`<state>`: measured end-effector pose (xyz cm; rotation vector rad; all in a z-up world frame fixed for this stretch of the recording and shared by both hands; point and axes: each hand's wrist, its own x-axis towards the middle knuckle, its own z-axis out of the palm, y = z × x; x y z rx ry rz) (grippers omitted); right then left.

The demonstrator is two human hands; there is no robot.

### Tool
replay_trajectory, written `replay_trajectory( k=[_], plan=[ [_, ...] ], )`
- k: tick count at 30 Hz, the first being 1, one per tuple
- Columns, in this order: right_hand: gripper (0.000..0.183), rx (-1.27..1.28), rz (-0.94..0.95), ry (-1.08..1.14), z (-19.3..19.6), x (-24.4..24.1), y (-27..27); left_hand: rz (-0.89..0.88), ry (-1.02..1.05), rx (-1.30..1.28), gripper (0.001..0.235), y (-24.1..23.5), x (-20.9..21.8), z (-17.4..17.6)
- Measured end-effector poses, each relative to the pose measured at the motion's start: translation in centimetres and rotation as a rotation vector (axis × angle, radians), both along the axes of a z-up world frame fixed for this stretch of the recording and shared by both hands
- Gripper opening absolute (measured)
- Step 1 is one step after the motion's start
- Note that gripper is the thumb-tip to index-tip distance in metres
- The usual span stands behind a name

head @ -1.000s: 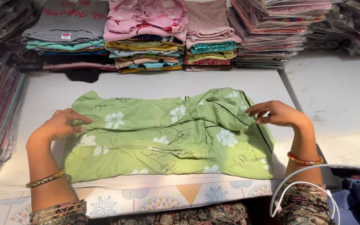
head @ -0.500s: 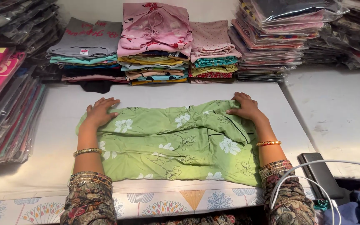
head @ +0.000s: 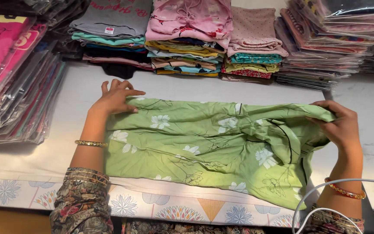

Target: The person folds a pink floral top by hand on a table, smoothing and aligning the fabric before stacking it. Then the person folds a green floral top in the same manner, smoothing the fabric and stacking it on top of the pink one.

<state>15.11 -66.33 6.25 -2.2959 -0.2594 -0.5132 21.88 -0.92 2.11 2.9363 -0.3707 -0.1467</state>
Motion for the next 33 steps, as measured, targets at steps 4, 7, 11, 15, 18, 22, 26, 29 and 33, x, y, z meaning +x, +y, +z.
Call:
replay_trajectory(
  k=[4,7,11,15,18,22,26,29,33],
  plan=[
    [0.022,-0.034,0.008,-0.097,-1.3,-0.2,-0.8,-0.133,-0.184,-0.135,0.071,-3.1,1.7,-2.0],
    [0.018,-0.071,-0.008,-0.182,-1.6,-0.5,-0.7,-0.211,-0.095,-0.232,0.072,-6.1,2.6,-2.5],
    [0.015,-0.075,-0.060,-0.193,-0.8,-2.5,-1.7,-0.228,0.000,-0.120,0.046,-5.6,4.8,-4.6],
    [0.018,0.065,-0.030,-0.171,0.0,-4.1,-3.4,-0.164,0.303,-0.593,0.037,-2.9,4.7,-4.1],
    [0.017,0.207,-0.001,-0.125,0.1,-4.0,-5.0,-0.050,0.295,-0.055,0.033,-2.1,0.5,1.7],
    [0.020,0.161,-0.073,-0.079,0.5,-1.7,-5.9,-0.012,0.062,-0.082,0.022,3.8,1.2,1.5],
    [0.026,-0.137,-0.172,-0.018,-0.5,4.8,-4.4,0.093,-0.085,-0.236,0.021,5.5,4.3,0.5],
    [0.036,-0.252,-0.205,-0.010,-3.0,9.5,-1.8,0.224,-0.123,-0.210,0.022,3.3,6.2,-1.0],
    [0.049,-0.332,-0.156,-0.115,-4.3,9.6,1.5,0.294,-0.329,-0.135,0.034,-1.0,5.5,-2.2]
  ],
)
